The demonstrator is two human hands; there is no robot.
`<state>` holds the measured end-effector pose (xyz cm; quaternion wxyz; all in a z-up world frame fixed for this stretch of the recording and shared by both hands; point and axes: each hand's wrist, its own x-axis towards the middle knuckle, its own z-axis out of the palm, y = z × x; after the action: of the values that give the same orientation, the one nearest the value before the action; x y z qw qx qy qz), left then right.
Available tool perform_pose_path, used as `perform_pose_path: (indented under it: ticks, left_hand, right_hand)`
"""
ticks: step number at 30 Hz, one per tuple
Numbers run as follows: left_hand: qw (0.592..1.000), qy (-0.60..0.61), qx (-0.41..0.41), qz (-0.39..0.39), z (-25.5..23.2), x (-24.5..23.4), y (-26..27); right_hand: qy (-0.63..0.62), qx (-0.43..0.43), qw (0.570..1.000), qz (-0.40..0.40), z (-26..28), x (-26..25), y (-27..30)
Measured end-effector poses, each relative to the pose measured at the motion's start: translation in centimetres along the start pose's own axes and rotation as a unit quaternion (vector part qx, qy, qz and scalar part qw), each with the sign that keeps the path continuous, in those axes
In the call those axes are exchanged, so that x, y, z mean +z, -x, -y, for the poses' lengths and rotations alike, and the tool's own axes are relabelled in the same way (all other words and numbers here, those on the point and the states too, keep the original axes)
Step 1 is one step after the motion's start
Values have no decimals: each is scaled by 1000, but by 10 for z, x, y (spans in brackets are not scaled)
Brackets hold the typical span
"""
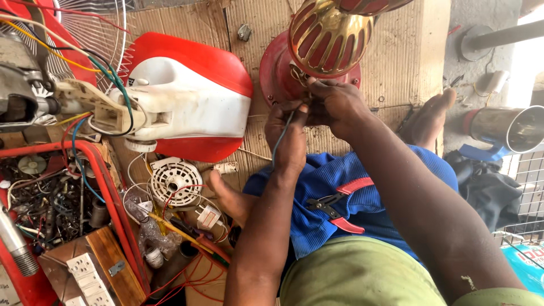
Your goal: The person connects wires and applies tape to a fan motor assembly by hand while other parts of fans sit nearby on the floor.
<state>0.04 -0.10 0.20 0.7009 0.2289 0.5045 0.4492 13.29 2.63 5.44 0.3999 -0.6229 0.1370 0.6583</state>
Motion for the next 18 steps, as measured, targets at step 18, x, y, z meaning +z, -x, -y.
perform_pose_path:
  ticks: [18]
  left_hand:
    - [995, -70, 29, -61, -64, -4, 37]
  right_hand:
    - [8, -51, 999, -18, -16, -11, -27]
